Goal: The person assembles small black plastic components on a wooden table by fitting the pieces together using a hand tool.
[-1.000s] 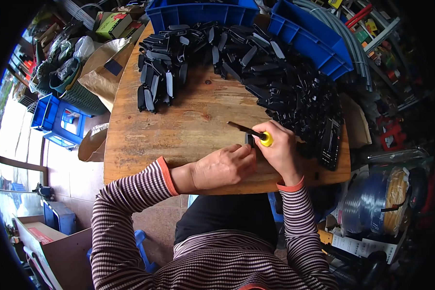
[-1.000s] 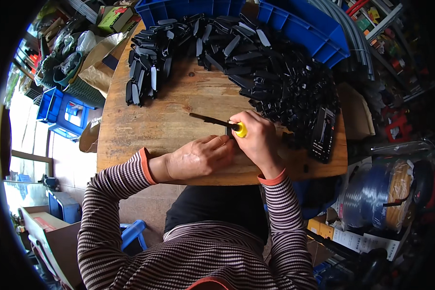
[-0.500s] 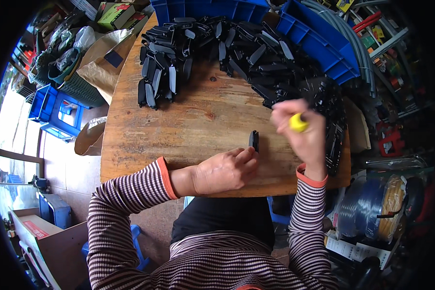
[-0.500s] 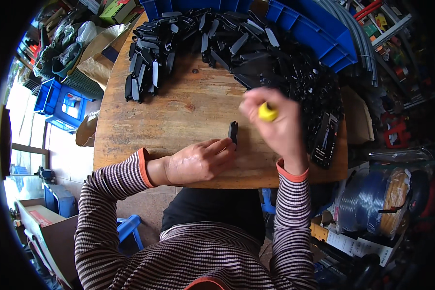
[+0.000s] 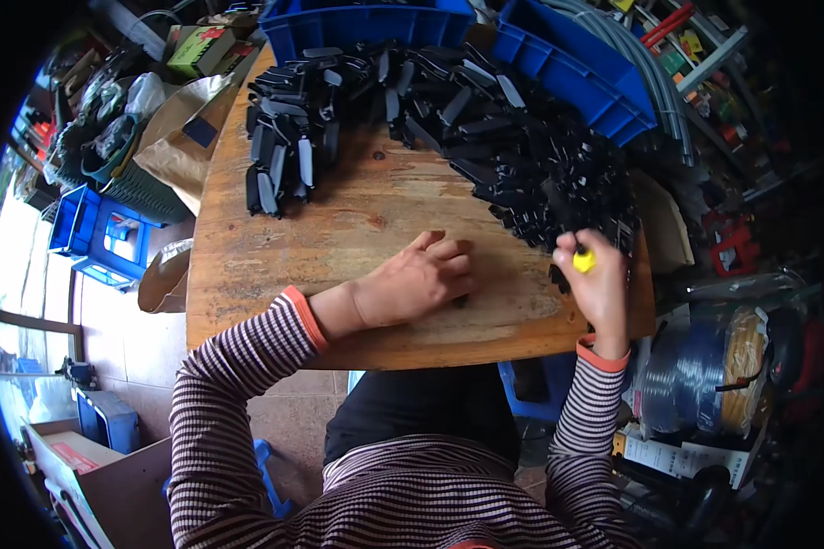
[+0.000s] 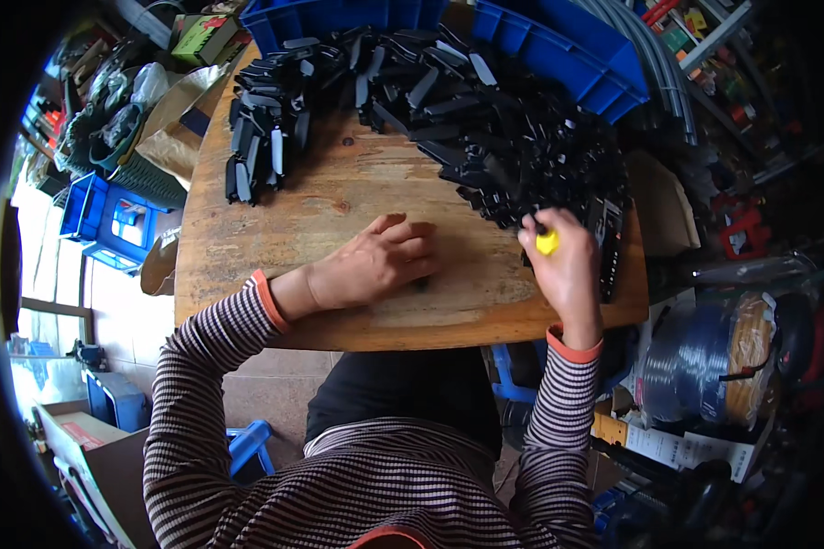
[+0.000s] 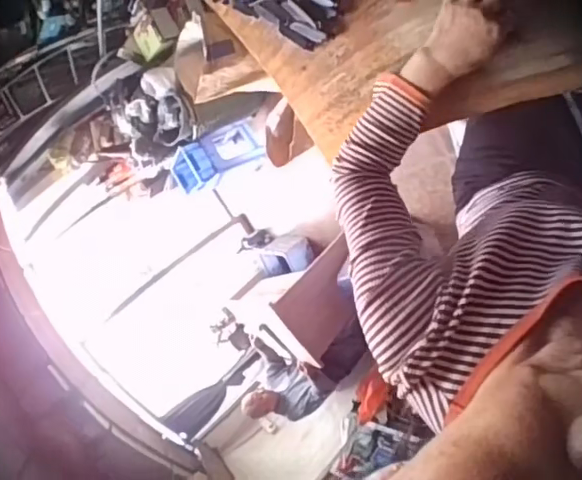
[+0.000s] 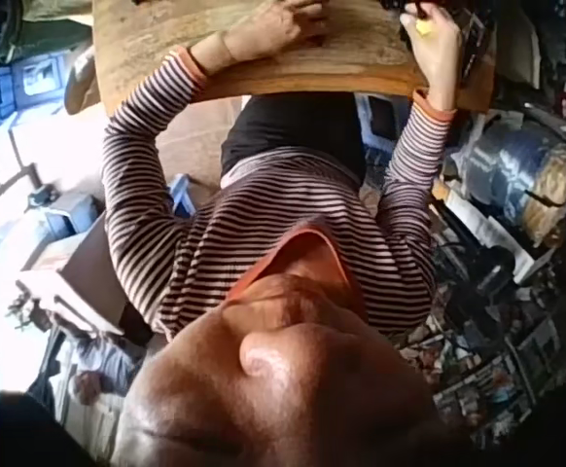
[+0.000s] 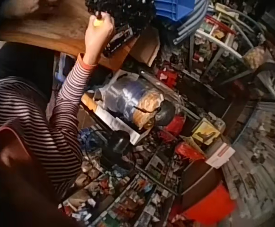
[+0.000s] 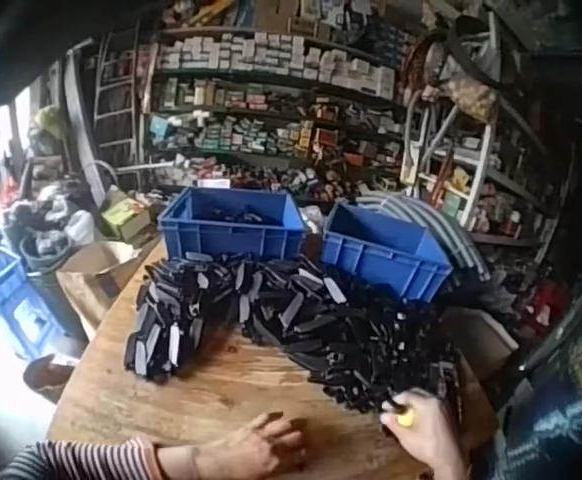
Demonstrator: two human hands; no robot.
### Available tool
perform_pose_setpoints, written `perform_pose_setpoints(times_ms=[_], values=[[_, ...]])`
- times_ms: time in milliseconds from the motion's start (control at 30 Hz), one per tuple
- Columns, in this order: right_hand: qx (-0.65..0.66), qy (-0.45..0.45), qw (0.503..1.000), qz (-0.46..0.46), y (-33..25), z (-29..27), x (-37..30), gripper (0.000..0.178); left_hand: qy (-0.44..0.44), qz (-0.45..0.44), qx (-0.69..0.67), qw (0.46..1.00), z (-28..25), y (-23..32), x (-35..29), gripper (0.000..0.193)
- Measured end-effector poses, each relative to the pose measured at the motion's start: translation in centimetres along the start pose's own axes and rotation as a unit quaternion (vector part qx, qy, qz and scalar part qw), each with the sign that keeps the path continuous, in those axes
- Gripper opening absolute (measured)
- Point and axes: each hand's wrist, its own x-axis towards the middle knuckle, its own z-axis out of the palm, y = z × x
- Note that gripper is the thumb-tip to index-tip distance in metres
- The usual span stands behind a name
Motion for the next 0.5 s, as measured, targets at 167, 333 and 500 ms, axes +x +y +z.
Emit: perform_pose_setpoints(times_ms=[167,333,500], values=[[-0.165,-0.062,0.983,0.043,1.8,0.9,-2.4,0.022,0.065,-0.201,-0.104,0.972,-2.3,-0.9,-1.3,0.034],[-0.165,-0.069,0.983,0.049,2.1,0.8,-2.3,0.020,0.132,-0.468,0.165,0.858,-6.4,-7.1,-5.0,0.027],[-0.143,-0.041,0.989,-0.001,2.2,2.2,-1.7,0.019,0.083,-0.456,0.205,0.862,-4.7,-10.2,-6.8,0.038]])
